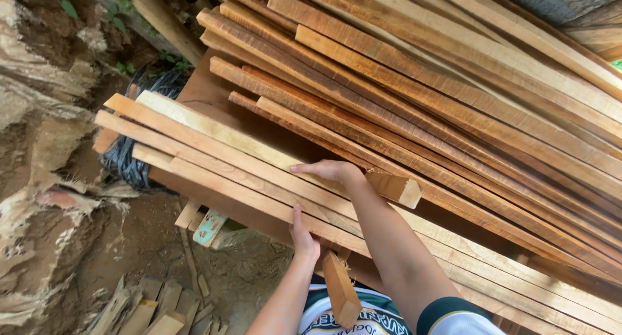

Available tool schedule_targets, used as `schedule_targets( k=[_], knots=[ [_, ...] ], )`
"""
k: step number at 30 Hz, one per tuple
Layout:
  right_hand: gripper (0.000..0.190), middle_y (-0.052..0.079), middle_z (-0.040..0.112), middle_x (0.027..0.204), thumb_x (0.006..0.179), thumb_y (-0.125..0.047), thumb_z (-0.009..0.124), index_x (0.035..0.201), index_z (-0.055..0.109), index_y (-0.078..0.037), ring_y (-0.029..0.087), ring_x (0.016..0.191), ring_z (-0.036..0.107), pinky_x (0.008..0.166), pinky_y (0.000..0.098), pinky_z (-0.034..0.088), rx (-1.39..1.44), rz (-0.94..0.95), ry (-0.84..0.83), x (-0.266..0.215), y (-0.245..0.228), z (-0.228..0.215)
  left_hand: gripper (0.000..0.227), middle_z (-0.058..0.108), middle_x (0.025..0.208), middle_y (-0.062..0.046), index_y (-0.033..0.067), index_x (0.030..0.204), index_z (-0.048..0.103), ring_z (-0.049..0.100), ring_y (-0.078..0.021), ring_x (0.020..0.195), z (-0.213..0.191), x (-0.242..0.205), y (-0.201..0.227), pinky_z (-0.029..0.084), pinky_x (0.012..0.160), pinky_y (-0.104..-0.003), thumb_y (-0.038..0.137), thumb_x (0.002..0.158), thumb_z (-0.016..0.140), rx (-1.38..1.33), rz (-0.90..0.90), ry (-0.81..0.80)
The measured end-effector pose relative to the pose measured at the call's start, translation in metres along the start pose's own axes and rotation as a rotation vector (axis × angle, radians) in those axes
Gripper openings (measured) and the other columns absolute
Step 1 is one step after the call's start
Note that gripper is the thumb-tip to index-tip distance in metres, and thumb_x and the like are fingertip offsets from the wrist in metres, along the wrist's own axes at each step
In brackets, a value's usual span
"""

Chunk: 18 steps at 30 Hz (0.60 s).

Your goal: Organizing and stacking thin wooden strips onto a rack.

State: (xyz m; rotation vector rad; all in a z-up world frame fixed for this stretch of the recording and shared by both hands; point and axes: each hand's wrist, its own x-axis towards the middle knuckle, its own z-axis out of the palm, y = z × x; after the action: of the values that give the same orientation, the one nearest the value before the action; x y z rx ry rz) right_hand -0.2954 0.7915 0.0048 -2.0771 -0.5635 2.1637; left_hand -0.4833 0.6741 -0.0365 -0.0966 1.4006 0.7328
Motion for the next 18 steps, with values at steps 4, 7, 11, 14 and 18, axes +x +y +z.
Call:
schedule_targets(
  k=[4, 7, 11, 14, 18],
  knots=[
    [0.118, 0.018, 0.06, 0.145, 0.056, -0.089, 0.07, 0.142, 0.062, -0.008, 0.034, 0.136, 0.056, 0.114, 0.0417, 0.043, -0.072, 0.005, 0.028, -0.001, 0.0, 0.006, 0.074, 0.048, 0.154, -0.018, 0.0184, 0.151, 0.041, 0.043, -0.0387, 0.143, -0.01, 0.003, -0.006, 0.036, 0.118, -0.06, 0.049, 0.091, 0.073, 0.01, 0.0, 0.007],
    [0.108, 0.014, 0.065, 0.14, 0.058, -0.092, 0.069, 0.132, 0.07, -0.014, 0.031, 0.133, 0.059, 0.114, 0.0415, 0.045, -0.095, -0.05, 0.099, 0.015, 0.014, 0.012, 0.073, 0.047, 0.155, -0.019, 0.0171, 0.151, 0.042, 0.043, -0.0383, 0.143, -0.013, -0.001, -0.005, 0.037, 0.117, -0.06, 0.049, 0.092, 0.072, 0.03, 0.025, -0.024],
    [0.099, 0.006, 0.068, 0.133, 0.064, -0.095, 0.06, 0.13, 0.069, -0.022, 0.027, 0.128, 0.061, 0.108, 0.0415, 0.046, -0.275, -0.181, 0.284, -0.008, 0.01, 0.016, 0.081, 0.039, 0.16, -0.021, 0.0137, 0.156, 0.033, 0.036, -0.0381, 0.148, 0.001, -0.012, 0.008, 0.033, 0.121, -0.056, 0.051, 0.094, 0.07, 0.096, 0.051, -0.065],
    [0.066, -0.001, 0.071, 0.119, 0.083, -0.078, 0.053, 0.123, 0.068, -0.028, 0.021, 0.114, 0.068, 0.094, 0.0384, 0.055, -0.482, -0.447, 0.594, -0.013, 0.038, 0.044, 0.087, 0.035, 0.162, -0.023, 0.0118, 0.157, 0.029, 0.033, -0.0376, 0.15, -0.012, -0.007, 0.007, 0.031, 0.123, -0.054, 0.056, 0.094, 0.068, 0.22, 0.074, -0.102],
    [0.091, 0.013, 0.057, 0.139, 0.086, -0.072, 0.061, 0.146, 0.049, -0.005, 0.03, 0.122, 0.06, 0.092, 0.0427, 0.049, -0.74, -0.96, 1.049, -0.034, 0.082, 0.079, 0.095, 0.033, 0.16, -0.027, 0.0036, 0.158, 0.025, 0.03, -0.039, 0.15, -0.012, -0.025, 0.026, 0.028, 0.126, -0.052, 0.062, 0.094, 0.065, 0.507, 0.173, -0.126]
  ],
)
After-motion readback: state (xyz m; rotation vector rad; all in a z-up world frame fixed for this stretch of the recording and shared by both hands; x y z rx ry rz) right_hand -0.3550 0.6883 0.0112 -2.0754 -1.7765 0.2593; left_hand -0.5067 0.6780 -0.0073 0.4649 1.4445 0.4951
